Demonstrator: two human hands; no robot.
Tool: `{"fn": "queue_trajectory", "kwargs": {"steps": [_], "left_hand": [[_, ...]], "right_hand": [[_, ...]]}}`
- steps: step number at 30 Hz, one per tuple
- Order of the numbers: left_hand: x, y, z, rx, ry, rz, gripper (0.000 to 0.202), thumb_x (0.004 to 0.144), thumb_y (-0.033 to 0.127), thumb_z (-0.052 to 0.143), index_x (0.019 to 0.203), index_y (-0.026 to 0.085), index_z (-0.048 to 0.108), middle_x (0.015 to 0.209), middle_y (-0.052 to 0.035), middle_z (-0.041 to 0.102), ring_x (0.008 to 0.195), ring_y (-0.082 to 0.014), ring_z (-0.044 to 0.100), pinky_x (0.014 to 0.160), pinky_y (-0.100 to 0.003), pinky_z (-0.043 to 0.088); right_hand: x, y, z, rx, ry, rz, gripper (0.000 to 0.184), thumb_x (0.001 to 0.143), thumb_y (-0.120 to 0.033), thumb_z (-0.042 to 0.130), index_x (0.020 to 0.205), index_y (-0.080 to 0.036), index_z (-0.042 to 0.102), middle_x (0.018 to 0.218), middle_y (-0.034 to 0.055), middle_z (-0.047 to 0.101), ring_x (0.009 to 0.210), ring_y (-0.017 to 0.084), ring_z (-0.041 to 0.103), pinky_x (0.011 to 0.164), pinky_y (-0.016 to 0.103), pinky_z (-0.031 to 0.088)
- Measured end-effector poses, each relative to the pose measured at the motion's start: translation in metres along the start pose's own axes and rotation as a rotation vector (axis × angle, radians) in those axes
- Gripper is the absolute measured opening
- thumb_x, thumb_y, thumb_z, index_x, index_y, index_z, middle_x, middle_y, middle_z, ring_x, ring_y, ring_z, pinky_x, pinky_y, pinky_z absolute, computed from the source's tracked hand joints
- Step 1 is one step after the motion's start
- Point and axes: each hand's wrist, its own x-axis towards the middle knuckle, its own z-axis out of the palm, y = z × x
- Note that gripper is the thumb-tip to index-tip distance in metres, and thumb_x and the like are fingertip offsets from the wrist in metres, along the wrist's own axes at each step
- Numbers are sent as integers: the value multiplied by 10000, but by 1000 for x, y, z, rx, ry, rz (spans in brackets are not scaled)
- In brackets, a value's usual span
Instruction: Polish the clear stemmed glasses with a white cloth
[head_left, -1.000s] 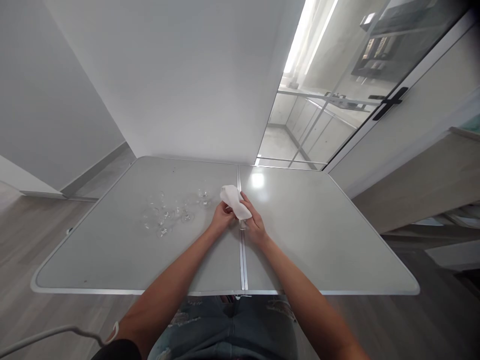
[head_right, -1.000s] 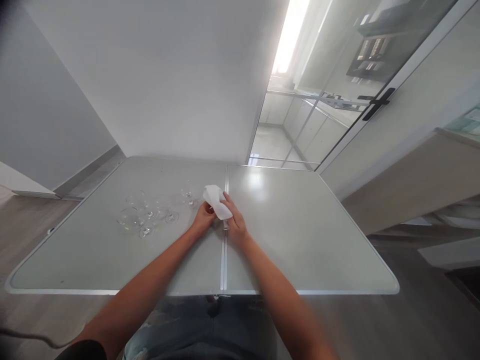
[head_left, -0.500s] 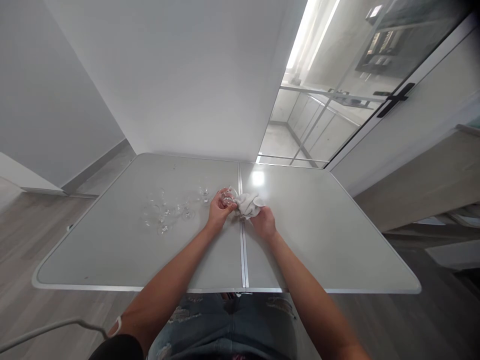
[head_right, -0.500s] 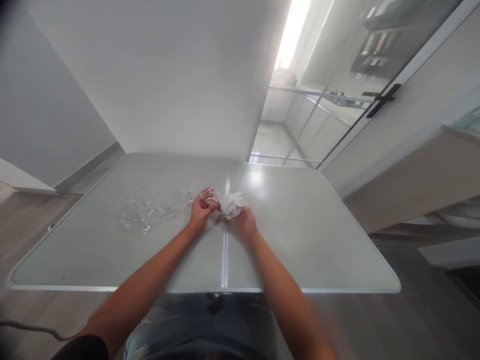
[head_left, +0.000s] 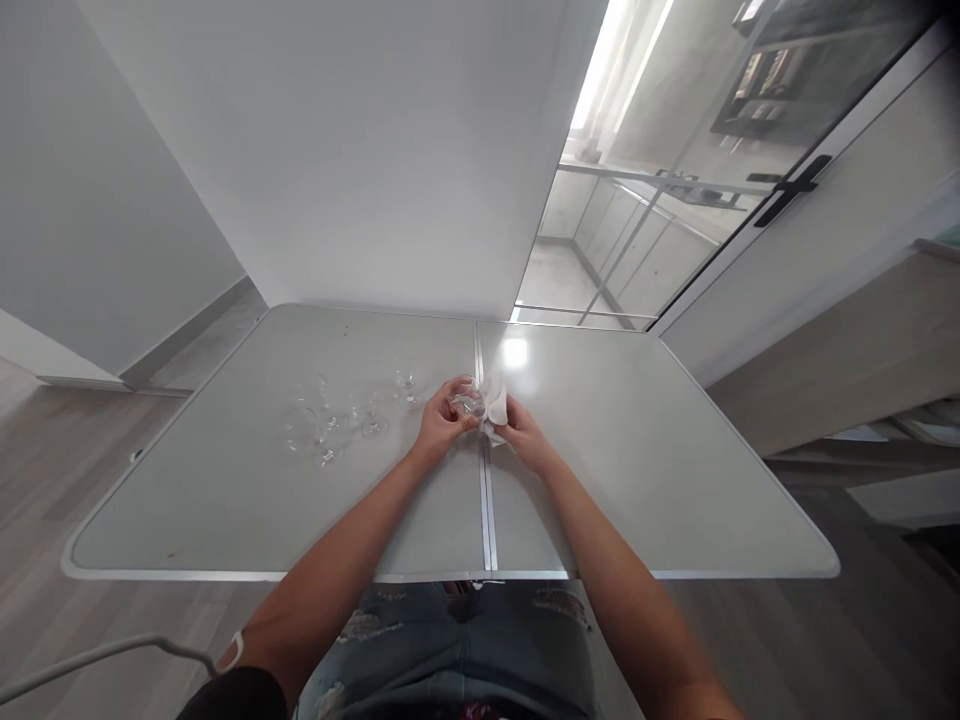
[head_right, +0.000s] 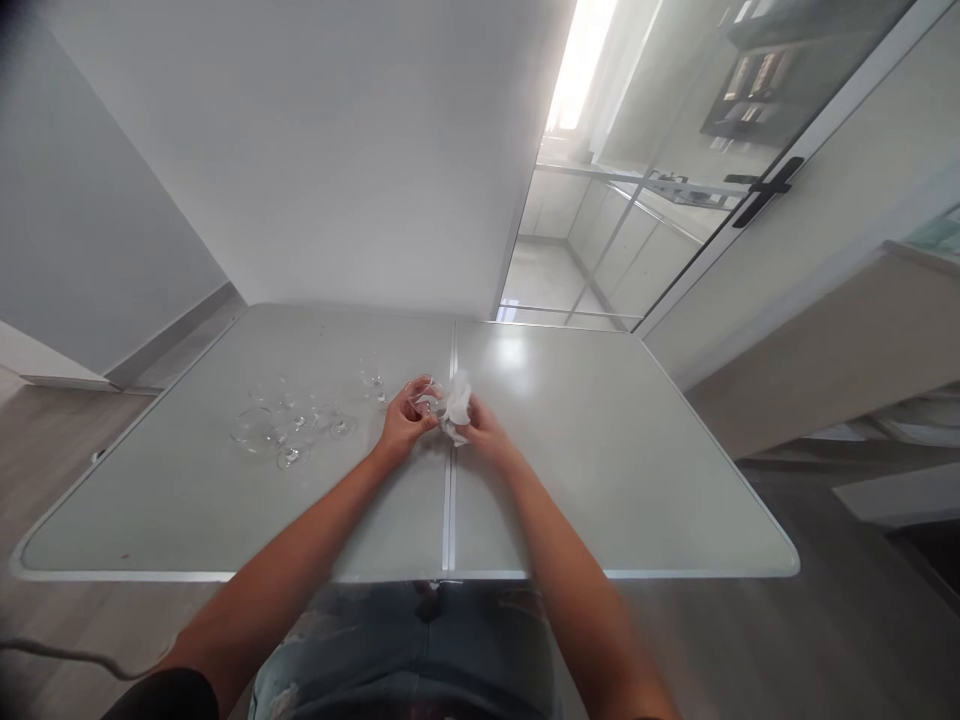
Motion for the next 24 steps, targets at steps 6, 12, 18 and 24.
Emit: {"fn": "queue_trajectory", "kwargs": {"steps": [6, 12, 18, 24], "left_hand": [[0, 3, 2, 40, 53, -13, 711, 618, 429, 945, 1215, 221, 618, 1072, -58, 671, 592, -54, 464, 550, -206, 410], [0, 0, 1, -50, 6, -69, 685, 669, 475, 910, 1221, 203, 611, 1157, -108, 694, 627, -72, 501, 558, -216, 416], [-2, 5, 2, -139, -82, -128, 722, 699, 568, 862, 1242, 147, 641, 1135, -167, 716, 637, -103, 544, 482, -216, 304], [1, 5, 3, -99, 78, -108, 668, 703, 552, 865, 1204, 160, 662, 1169, -165, 724, 591, -81, 481, 489, -233, 276]], "right_hand": [[-1, 7, 5, -615, 94, -180, 153, 840, -323, 673, 940, -210, 644, 897, 69, 652, 879, 249, 556, 861, 383, 424], [-3, 7, 6, -626, 144, -155, 161, 833, -359, 674, 851, -217, 602, 796, 45, 596, 790, 221, 499, 810, 368, 405], [-7, -13, 4, 227, -183, 255, 323, 888, -483, 612, 1028, -192, 634, 764, 25, 562, 619, 157, 441, 647, 328, 386], [-4, -2, 5, -355, 93, -30, 258, 850, -451, 681, 937, -211, 644, 820, 48, 619, 806, 226, 537, 795, 370, 427]]}}
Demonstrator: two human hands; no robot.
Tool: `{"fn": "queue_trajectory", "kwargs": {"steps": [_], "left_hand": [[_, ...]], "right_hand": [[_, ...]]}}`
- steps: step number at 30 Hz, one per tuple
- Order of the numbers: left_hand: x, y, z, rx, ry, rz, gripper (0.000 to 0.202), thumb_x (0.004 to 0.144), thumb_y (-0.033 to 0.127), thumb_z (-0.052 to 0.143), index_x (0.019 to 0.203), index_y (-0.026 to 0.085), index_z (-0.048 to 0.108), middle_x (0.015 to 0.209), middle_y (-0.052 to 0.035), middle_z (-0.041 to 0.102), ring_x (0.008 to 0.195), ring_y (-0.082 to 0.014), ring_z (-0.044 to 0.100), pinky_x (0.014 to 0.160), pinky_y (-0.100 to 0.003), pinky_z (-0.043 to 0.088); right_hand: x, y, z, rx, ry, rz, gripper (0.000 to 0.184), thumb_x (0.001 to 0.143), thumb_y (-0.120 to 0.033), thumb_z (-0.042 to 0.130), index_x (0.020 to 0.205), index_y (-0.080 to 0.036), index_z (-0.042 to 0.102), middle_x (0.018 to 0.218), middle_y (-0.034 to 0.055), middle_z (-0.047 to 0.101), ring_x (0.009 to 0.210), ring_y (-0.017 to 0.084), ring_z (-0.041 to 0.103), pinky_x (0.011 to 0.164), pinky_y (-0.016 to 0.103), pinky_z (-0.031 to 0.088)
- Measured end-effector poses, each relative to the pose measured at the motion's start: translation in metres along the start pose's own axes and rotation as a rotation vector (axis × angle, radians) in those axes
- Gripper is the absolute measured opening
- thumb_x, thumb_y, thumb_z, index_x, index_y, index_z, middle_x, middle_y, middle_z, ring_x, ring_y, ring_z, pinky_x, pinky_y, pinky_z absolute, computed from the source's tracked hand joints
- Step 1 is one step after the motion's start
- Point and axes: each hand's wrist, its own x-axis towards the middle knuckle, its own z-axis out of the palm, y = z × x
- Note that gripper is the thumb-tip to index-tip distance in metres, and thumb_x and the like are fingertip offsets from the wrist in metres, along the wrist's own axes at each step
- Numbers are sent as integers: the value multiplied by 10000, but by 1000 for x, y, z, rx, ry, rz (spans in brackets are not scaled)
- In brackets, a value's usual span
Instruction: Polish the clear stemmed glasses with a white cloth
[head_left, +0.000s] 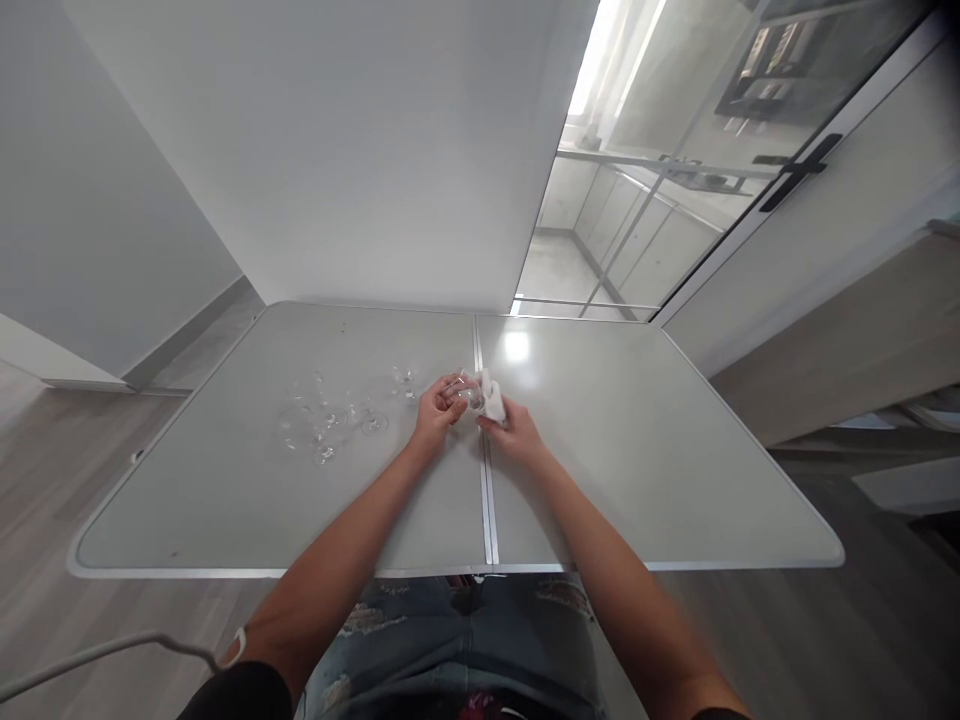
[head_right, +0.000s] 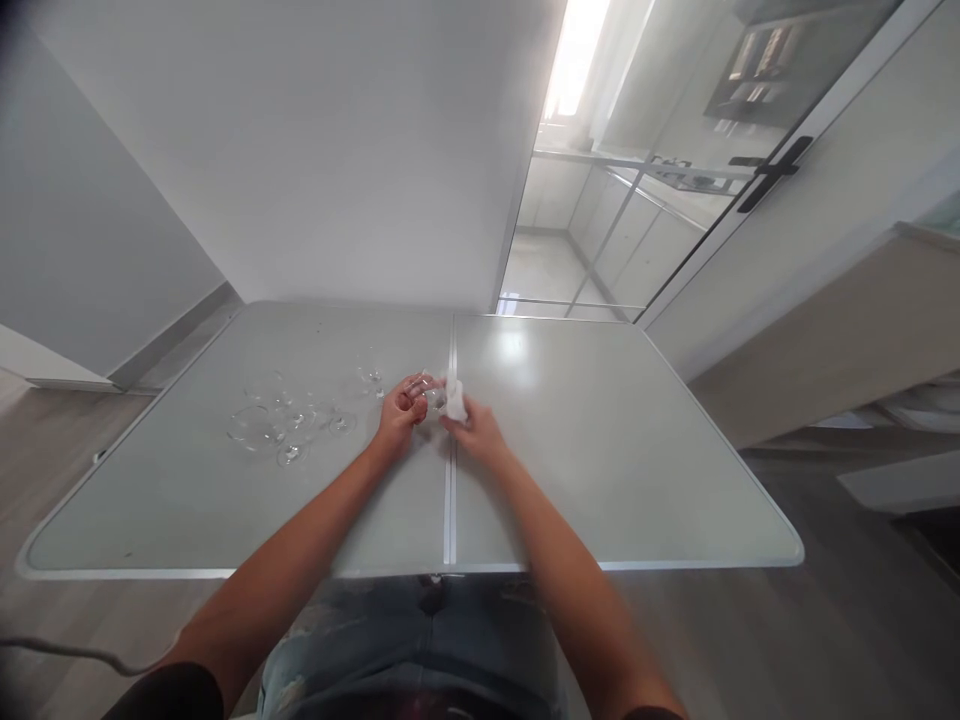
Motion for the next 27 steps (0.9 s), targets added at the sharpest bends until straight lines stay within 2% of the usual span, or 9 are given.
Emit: {"fn": "queue_trajectory", "kwargs": {"steps": [2, 4, 10, 12, 14, 17, 21, 23, 27], "left_hand": [[2, -1, -2, 2, 32, 14, 649, 712, 529, 866, 1207, 164, 659, 1190, -163, 719, 573, -68, 444, 491, -236, 268], [2, -2, -3, -6, 32, 17, 655, 711, 524, 868, 1218, 166, 657, 1196, -162, 718, 577, -69, 445, 494, -237, 268], [-2, 2, 1, 6, -52, -15, 685, 717, 632, 816, 1190, 152, 690, 1120, -159, 741, 570, -86, 462, 498, -248, 300], [-2, 2, 2, 10, -72, -10, 681, 717, 638, 813, 1181, 155, 692, 1133, -157, 739, 558, -77, 442, 495, -247, 297], [-1, 1, 1, 4, -54, -5, 659, 720, 610, 826, 1184, 163, 686, 1149, -155, 737, 566, -76, 442, 492, -242, 287], [2, 0, -2, 5, -7, 12, 626, 738, 551, 839, 1202, 168, 670, 1194, -163, 726, 568, -69, 427, 488, -239, 274], [3, -2, -5, 14, 26, 31, 644, 738, 528, 848, 1232, 161, 654, 1232, -171, 711, 556, -61, 398, 484, -243, 266], [2, -3, -5, 5, 23, 18, 647, 745, 521, 845, 1246, 161, 652, 1221, -170, 716, 573, -70, 422, 490, -241, 271], [0, -2, -3, -23, -36, -8, 623, 757, 535, 833, 1231, 163, 675, 1158, -167, 738, 636, -101, 499, 504, -235, 290]], "right_hand": [[0, 3, 4, -268, 103, -117, 202, 818, -396, 710, 854, -215, 628, 830, 57, 618, 886, 249, 534, 873, 391, 411], [0, 3, 6, -307, 123, -120, 193, 811, -380, 717, 824, -213, 622, 816, 61, 614, 898, 255, 536, 883, 394, 407], [0, -10, 2, 519, -238, 238, 333, 889, -490, 641, 1007, -183, 689, 857, 72, 665, 665, 182, 520, 676, 351, 447], [0, -10, 0, 589, -233, 248, 353, 892, -494, 641, 1054, -184, 687, 864, 70, 666, 651, 174, 503, 659, 348, 446], [0, -6, 1, 425, -102, 172, 331, 882, -488, 663, 1031, -192, 683, 820, 54, 648, 685, 190, 515, 679, 349, 445], [-1, 2, 4, -88, 98, -53, 221, 863, -416, 685, 932, -207, 665, 806, 46, 626, 798, 230, 536, 806, 383, 436], [-3, 7, 8, -454, 165, -204, 101, 847, -310, 654, 862, -212, 631, 810, 61, 613, 895, 260, 531, 910, 415, 387], [-2, 7, 8, -350, 150, -155, 138, 862, -348, 658, 864, -212, 631, 799, 52, 612, 848, 247, 536, 862, 398, 404], [2, 5, 8, 257, 16, 112, 280, 894, -484, 659, 909, -205, 656, 746, 27, 615, 660, 186, 532, 670, 339, 427]]}}
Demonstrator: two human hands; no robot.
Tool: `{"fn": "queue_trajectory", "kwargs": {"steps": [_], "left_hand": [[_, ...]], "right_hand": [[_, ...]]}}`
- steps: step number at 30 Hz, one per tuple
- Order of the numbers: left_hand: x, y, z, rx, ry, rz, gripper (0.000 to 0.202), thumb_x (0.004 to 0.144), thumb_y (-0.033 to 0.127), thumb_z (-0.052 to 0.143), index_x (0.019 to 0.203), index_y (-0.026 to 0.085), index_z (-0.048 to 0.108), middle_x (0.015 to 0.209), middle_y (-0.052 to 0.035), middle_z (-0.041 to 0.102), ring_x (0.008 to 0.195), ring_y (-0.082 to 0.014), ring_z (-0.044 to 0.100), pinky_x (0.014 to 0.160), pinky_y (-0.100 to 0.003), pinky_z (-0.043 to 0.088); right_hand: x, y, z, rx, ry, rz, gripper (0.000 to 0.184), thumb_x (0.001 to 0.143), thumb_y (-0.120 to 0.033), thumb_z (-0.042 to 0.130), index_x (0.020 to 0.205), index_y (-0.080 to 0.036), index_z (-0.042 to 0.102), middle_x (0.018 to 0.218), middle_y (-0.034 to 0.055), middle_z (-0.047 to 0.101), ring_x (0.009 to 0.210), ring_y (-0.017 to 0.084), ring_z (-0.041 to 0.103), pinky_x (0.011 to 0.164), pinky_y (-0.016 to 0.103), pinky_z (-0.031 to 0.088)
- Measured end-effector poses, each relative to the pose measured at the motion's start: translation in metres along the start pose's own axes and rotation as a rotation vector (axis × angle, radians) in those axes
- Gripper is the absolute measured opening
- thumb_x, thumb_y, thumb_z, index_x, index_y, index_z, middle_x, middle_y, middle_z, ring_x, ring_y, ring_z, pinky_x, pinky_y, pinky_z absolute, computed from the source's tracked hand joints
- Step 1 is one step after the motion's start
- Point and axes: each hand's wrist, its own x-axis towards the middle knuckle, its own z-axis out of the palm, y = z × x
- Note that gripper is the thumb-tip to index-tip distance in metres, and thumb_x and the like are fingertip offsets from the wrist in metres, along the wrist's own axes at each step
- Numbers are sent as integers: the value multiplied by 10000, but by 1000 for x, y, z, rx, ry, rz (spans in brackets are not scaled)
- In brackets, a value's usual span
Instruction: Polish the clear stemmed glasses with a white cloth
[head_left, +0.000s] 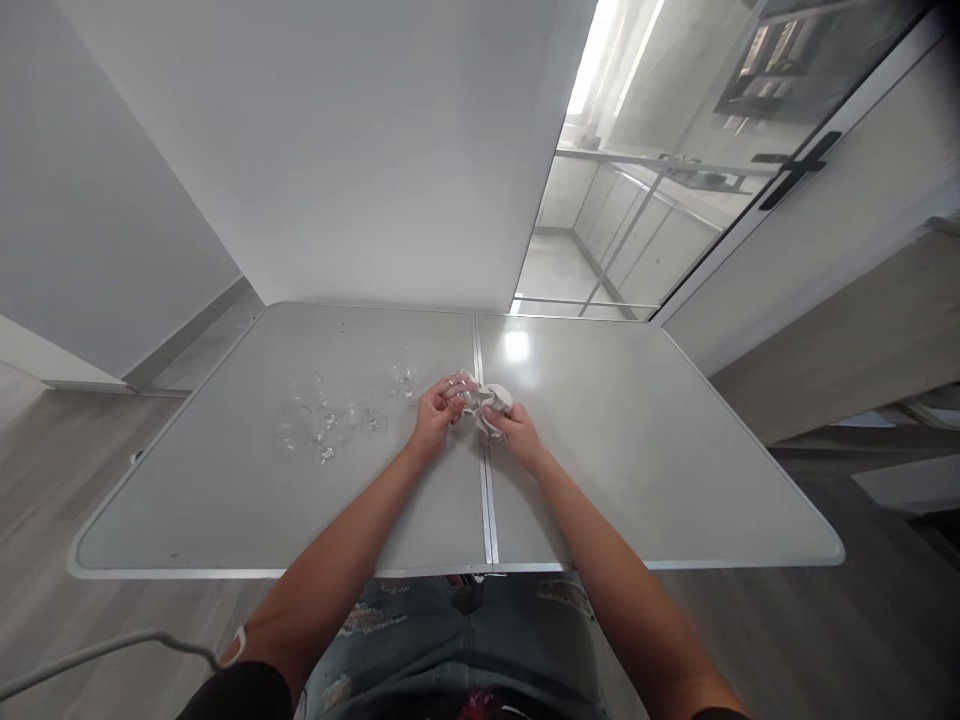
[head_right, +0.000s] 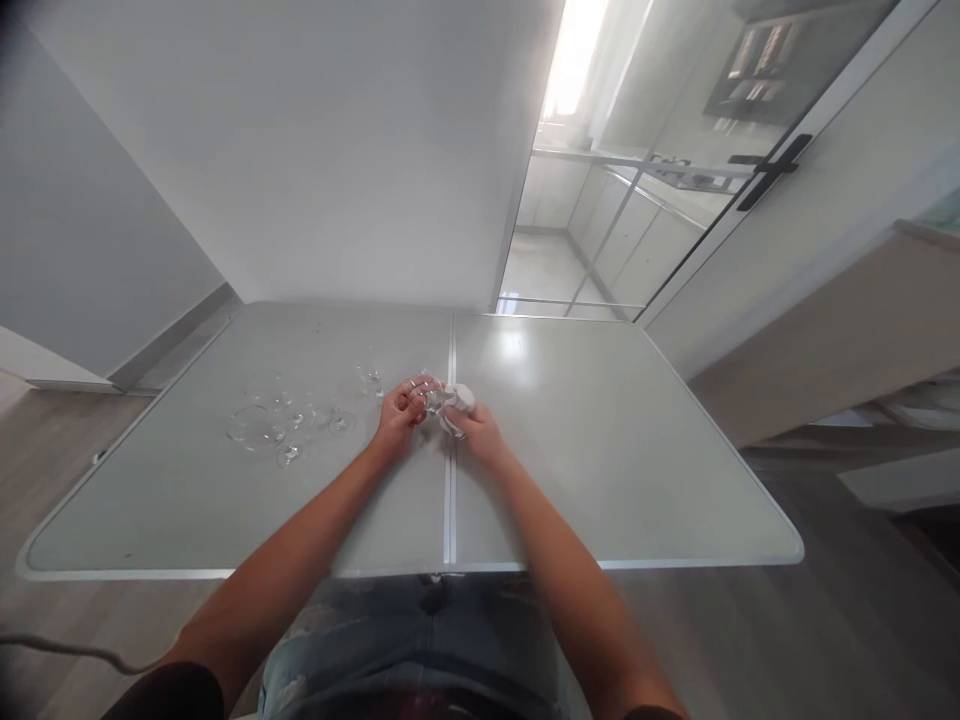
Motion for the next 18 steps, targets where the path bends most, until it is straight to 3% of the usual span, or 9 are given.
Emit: {"fn": "queue_trajectory", "kwargs": {"steps": [4, 9, 11, 15, 18], "left_hand": [[-2, 3, 4, 21, -24, 14, 652, 713, 603, 838, 1176, 162, 708, 1143, -164, 737, 595, -97, 482, 488, -248, 284], [-3, 6, 7, 45, -46, 17, 643, 718, 615, 827, 1144, 149, 707, 1122, -165, 741, 586, -94, 475, 490, -247, 301], [-2, 5, 6, 40, -27, 12, 658, 715, 611, 831, 1166, 153, 694, 1122, -162, 743, 585, -94, 473, 489, -245, 297], [1, 0, 1, 28, 47, 22, 677, 728, 566, 843, 1241, 168, 651, 1195, -164, 729, 578, -79, 457, 491, -244, 282], [2, -2, -1, 56, 63, 56, 678, 712, 527, 870, 1248, 178, 645, 1204, -159, 725, 651, -108, 554, 535, -248, 345]], "right_hand": [[2, -7, 1, 371, -29, 157, 282, 841, -458, 739, 958, -210, 672, 685, -2, 606, 565, 147, 506, 578, 305, 411], [0, -13, 0, 413, -111, 197, 275, 881, -461, 672, 991, -208, 667, 673, -8, 584, 524, 131, 446, 556, 303, 389], [0, -11, -1, 279, -84, 125, 296, 892, -474, 650, 1033, -214, 659, 706, 2, 596, 564, 149, 474, 592, 318, 409], [-1, 0, -4, -299, 65, -188, 212, 845, -393, 699, 960, -224, 640, 787, 25, 620, 704, 189, 513, 706, 341, 421], [-1, 5, -5, -616, 122, -336, 113, 802, -288, 673, 858, -219, 604, 799, 32, 602, 760, 200, 490, 773, 356, 401]]}}
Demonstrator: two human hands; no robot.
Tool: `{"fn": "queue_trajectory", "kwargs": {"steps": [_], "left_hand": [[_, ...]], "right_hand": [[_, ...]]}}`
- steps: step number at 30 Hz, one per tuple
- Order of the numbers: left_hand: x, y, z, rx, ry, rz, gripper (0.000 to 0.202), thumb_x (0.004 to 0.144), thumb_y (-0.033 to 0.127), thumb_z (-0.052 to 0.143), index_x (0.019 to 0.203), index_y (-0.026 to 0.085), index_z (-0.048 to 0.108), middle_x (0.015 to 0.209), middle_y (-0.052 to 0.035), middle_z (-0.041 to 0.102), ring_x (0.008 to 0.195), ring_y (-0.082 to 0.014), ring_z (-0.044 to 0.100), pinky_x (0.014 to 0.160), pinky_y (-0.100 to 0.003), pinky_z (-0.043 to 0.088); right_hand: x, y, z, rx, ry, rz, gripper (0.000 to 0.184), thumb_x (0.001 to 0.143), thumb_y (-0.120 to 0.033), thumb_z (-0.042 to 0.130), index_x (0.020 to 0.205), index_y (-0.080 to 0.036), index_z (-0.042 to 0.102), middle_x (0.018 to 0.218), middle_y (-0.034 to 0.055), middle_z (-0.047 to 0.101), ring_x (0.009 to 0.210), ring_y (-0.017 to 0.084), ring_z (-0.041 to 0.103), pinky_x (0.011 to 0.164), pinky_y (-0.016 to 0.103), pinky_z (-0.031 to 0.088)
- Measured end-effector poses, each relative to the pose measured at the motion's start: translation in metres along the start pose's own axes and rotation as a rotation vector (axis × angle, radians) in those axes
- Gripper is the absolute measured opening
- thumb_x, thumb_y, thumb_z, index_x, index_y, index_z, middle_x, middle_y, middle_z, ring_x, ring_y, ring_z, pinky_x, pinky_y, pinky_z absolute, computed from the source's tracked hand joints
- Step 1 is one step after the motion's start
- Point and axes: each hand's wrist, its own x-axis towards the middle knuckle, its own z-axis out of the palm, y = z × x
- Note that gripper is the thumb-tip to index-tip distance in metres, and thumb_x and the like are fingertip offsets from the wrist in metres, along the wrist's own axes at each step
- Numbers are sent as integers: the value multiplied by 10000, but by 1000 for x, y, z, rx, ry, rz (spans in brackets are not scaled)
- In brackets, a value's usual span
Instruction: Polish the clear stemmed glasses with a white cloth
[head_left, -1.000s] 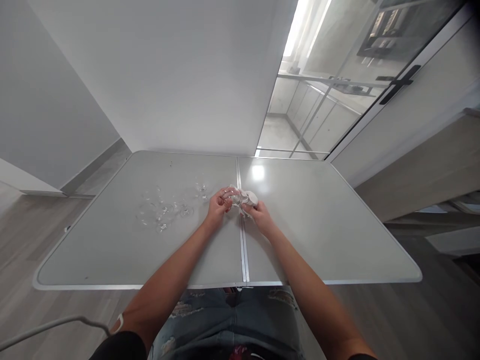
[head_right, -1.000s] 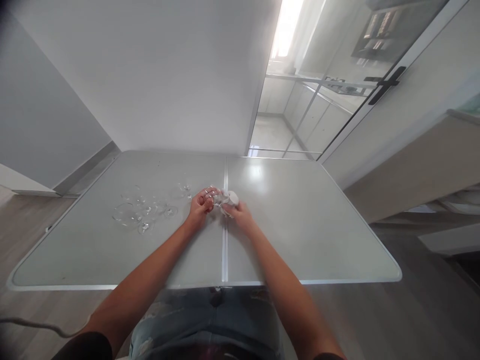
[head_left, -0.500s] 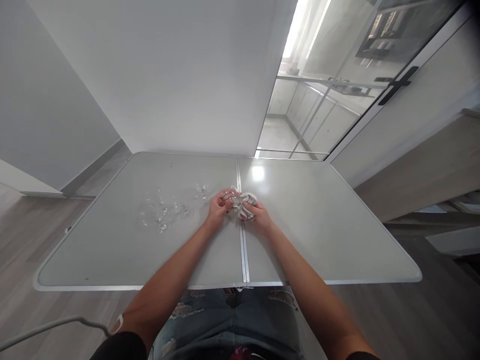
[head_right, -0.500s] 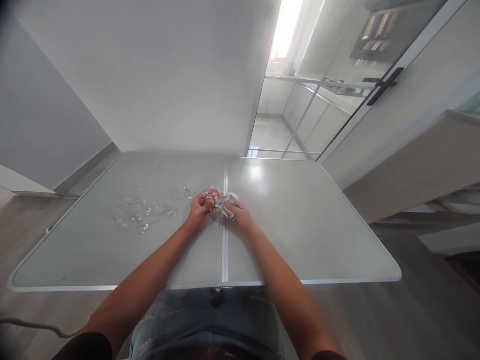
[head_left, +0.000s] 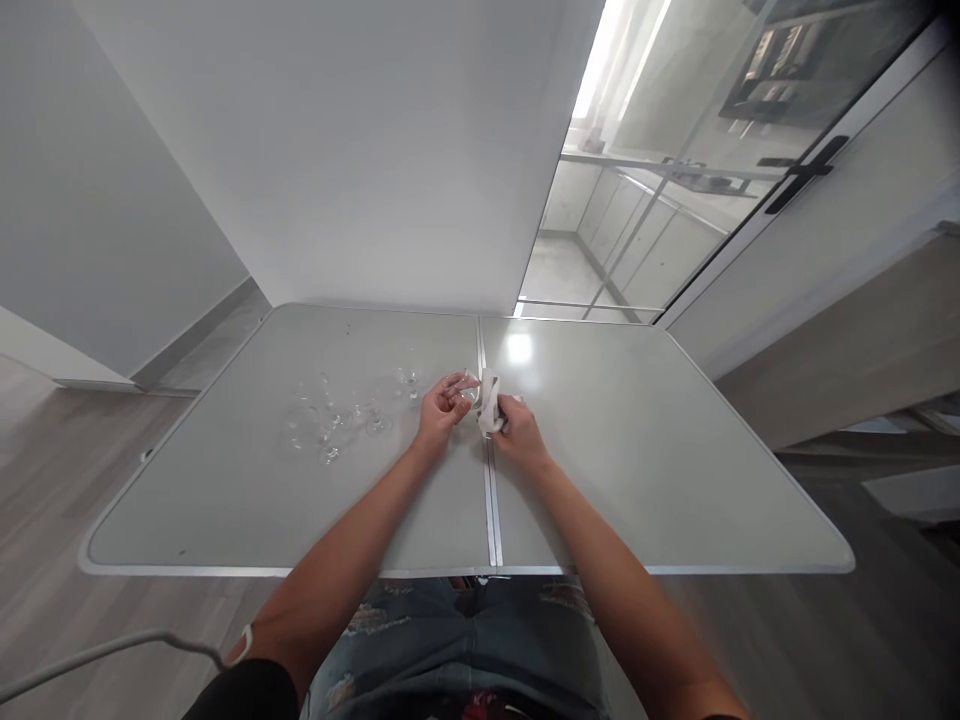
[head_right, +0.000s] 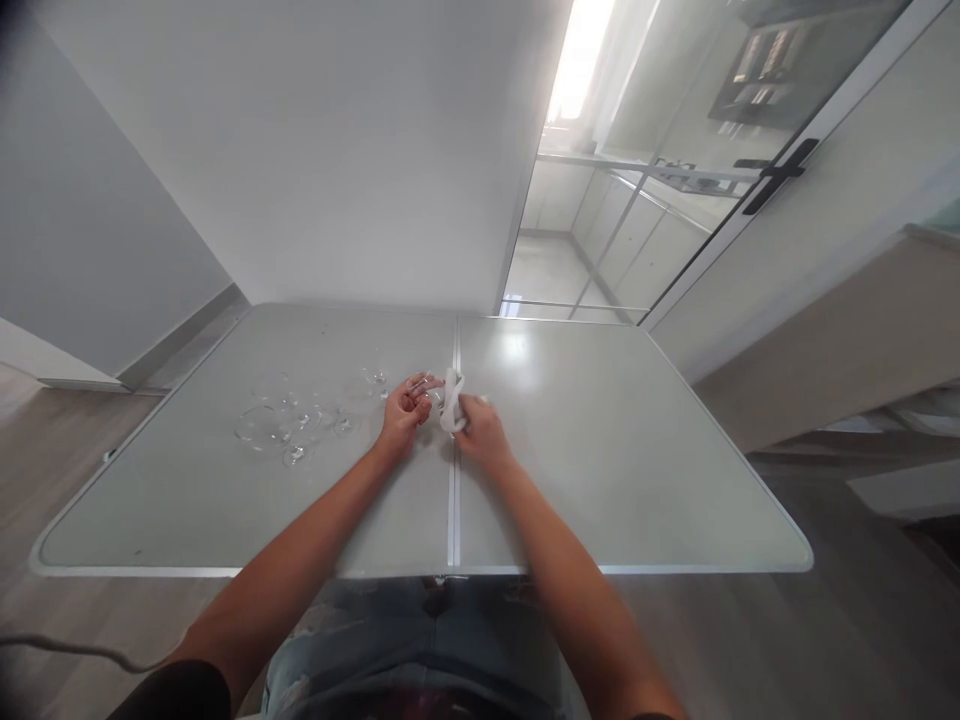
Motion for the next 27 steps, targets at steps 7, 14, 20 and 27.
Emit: {"fn": "queue_trajectory", "kwargs": {"steps": [7, 14, 20, 27], "left_hand": [[-4, 1, 0, -10, -136, -3, 671, 754, 526, 842, 1262, 137, 641, 1152, -174, 727, 727, -142, 608, 556, -238, 387], [-3, 5, 2, -55, -161, -22, 689, 735, 577, 837, 1225, 127, 660, 1140, -177, 728, 581, -80, 473, 494, -238, 305], [2, -3, -2, -37, -44, 38, 641, 750, 489, 859, 1255, 167, 630, 1208, -172, 715, 640, -93, 534, 548, -237, 362], [-2, -2, 0, -49, -174, -14, 678, 744, 527, 852, 1261, 146, 635, 1112, -156, 729, 575, -78, 498, 567, -256, 378]], "right_hand": [[1, -6, -7, 446, -206, 254, 308, 814, -429, 742, 981, -194, 634, 743, 13, 611, 659, 168, 518, 651, 315, 397], [5, -8, -8, 813, -254, 374, 436, 840, -496, 737, 1146, -203, 635, 725, 6, 594, 596, 153, 502, 594, 312, 402], [2, -1, 3, 64, 44, 62, 234, 802, -379, 726, 926, -199, 644, 857, 47, 628, 794, 208, 545, 733, 341, 438], [2, -4, -5, 583, -210, 315, 288, 802, -403, 766, 963, -189, 661, 716, 22, 613, 620, 170, 522, 612, 320, 406]]}}
